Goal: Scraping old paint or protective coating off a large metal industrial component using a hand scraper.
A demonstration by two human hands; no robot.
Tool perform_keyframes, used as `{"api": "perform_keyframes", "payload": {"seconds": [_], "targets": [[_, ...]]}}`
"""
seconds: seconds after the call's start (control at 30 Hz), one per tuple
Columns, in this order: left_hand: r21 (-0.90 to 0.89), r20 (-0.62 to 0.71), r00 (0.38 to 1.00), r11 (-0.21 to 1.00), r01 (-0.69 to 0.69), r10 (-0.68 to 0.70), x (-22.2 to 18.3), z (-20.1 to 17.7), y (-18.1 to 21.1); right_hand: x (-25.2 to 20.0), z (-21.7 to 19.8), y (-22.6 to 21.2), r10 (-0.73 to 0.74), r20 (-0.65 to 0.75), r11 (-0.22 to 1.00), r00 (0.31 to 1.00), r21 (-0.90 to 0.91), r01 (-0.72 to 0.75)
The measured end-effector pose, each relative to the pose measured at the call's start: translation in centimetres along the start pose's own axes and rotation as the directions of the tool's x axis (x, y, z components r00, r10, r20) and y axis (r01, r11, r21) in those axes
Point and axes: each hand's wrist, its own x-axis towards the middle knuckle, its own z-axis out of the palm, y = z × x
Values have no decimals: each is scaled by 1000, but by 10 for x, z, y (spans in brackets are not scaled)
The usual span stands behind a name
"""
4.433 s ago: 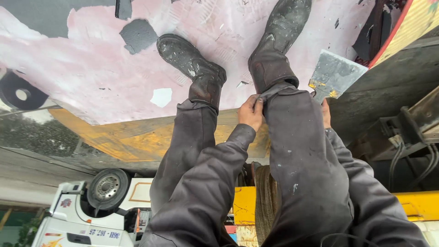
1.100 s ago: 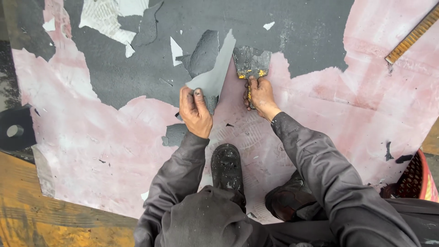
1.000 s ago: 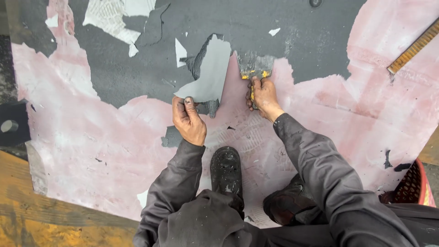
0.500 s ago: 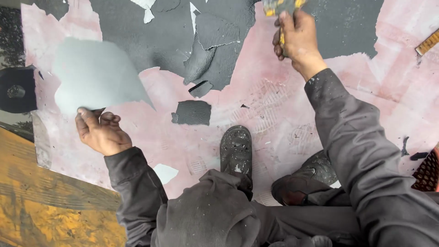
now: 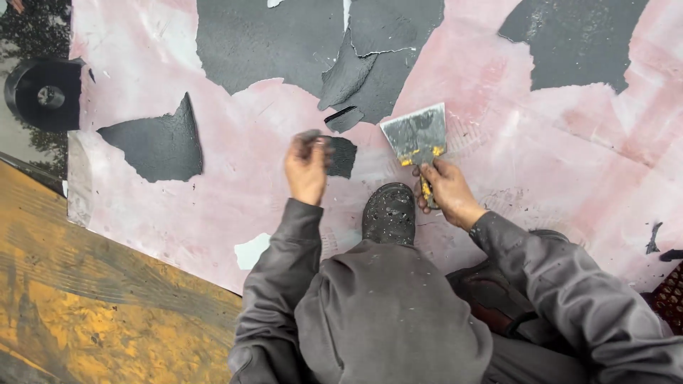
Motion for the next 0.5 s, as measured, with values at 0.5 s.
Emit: {"api": "perform_keyframes", "payload": {"seconds": [0.5], "targets": [[630,251,952,717,-298,175,-3,60,-1,33,23,-17,70,-39,979,997,-187,-76]]}}
